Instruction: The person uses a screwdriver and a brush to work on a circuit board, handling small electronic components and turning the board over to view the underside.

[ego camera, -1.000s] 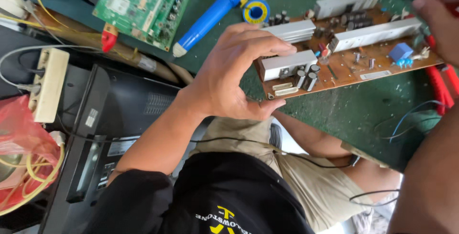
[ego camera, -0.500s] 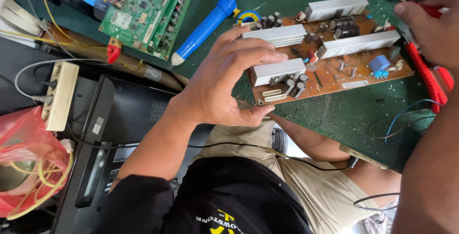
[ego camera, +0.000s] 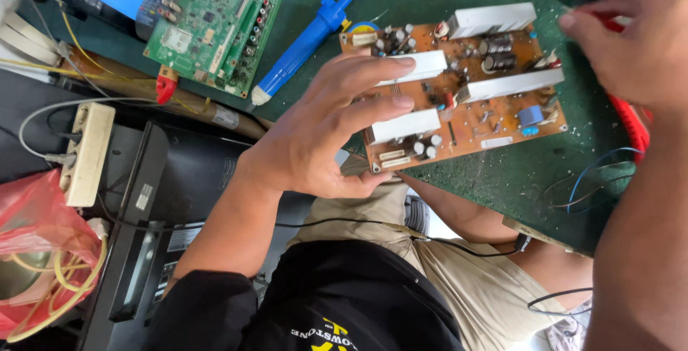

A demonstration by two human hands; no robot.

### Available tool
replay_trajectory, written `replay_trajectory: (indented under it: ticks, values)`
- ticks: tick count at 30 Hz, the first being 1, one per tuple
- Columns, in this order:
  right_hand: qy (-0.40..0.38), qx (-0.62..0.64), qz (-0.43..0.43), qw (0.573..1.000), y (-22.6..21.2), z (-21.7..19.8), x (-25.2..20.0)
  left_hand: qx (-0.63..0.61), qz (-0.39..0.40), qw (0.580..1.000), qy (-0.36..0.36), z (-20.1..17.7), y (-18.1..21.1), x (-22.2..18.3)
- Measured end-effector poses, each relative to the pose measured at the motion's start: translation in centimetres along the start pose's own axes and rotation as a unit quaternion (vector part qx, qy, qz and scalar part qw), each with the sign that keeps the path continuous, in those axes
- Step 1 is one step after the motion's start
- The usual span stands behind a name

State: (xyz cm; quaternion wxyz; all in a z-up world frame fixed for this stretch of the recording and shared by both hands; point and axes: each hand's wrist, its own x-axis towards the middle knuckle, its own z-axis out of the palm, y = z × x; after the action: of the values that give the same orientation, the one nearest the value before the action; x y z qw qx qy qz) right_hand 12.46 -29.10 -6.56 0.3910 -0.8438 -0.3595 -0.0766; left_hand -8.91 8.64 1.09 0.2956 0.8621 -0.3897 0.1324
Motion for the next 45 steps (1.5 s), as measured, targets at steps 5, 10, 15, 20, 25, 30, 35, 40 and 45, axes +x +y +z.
replay_trajectory:
  ticks: [5,10,15,20,25,30,35,40,45]
  values:
    - [-0.004,-0.059,0.040,0.997,-5.0,-0.4,0.9,-0.060,0.000,0.998,0.020,0.1,0.0,-0.5]
    - [-0.051,-0.079,0.077,0.993,-6.2,-0.2,1.6,-0.071,-0.011,0.997,0.021,0.2,0.1,-0.7]
    - [-0.089,-0.081,0.137,0.983,-5.9,0.2,1.6,-0.074,-0.006,0.997,0.029,0.2,0.3,-0.7]
    - [-0.063,-0.077,0.146,0.984,-5.3,1.0,1.6,-0.060,-0.022,0.998,0.003,0.0,0.2,-1.0]
    - [-0.057,-0.080,0.080,0.992,-5.1,1.1,1.5,-0.059,-0.041,0.997,-0.023,-0.4,0.2,-0.8]
    - [-0.063,-0.057,-0.002,0.996,-6.1,0.6,1.1,-0.014,-0.002,1.000,-0.021,-0.7,0.7,0.1]
    - [-0.066,-0.063,0.051,0.995,-5.8,0.7,1.4,-0.008,-0.005,1.000,-0.028,-0.8,1.0,0.2]
    - [-0.058,-0.040,0.099,0.993,-5.8,1.4,1.9,-0.004,-0.017,0.999,-0.038,-0.9,1.7,0.3]
    - [-0.063,0.015,0.126,0.990,-5.4,1.2,1.9,-0.015,0.009,1.000,-0.006,-0.6,1.8,0.4]
